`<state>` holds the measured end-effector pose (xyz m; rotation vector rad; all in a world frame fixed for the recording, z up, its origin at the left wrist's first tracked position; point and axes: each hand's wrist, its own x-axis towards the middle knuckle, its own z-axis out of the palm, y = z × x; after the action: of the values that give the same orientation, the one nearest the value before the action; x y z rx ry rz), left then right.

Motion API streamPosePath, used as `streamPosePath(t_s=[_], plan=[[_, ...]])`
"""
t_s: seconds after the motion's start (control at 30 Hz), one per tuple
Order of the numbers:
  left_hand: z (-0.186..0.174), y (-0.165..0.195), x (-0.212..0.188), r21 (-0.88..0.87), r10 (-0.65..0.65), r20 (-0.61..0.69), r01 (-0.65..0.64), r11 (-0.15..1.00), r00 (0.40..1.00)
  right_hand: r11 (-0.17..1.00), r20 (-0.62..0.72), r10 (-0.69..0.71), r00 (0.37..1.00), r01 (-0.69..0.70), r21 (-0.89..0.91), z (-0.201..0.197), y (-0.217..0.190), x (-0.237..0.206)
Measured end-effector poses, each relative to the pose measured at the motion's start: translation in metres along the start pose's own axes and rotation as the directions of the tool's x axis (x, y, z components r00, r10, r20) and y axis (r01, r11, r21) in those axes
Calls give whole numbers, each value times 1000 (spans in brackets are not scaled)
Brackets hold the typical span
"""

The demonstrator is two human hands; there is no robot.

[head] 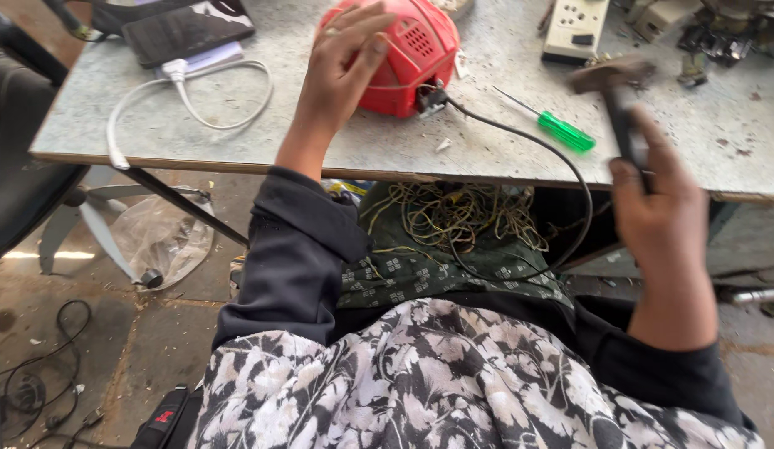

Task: The person unscrews the casing of a red appliance using a screwdriver, taps the device with a hammer, and manipulates the internal wires and components by hand and with the screwdriver.

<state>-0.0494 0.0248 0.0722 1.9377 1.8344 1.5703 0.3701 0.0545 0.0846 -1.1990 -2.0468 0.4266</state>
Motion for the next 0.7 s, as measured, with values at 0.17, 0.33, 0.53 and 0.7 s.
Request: streamPosePath(t_s=[0.17, 0.33, 0.53, 0.7], plan=[[-8, -22, -23, -171, -152, -166, 123, 977, 974, 1000, -96, -28, 995, 29, 11, -10, 4, 3], [-19, -27, -31, -539, -348, -89, 249, 805, 933, 955, -124, -18, 992, -20, -295, -16, 4, 4], [-28, -20, -33, -704, -474, -95, 277, 654, 876, 873, -121, -215, 969, 135, -469, -20, 35, 11], [-35, -22, -31, -838, -502, -46, 240, 490, 863, 851, -57, -244, 968, 186, -492, -12, 70, 26]])
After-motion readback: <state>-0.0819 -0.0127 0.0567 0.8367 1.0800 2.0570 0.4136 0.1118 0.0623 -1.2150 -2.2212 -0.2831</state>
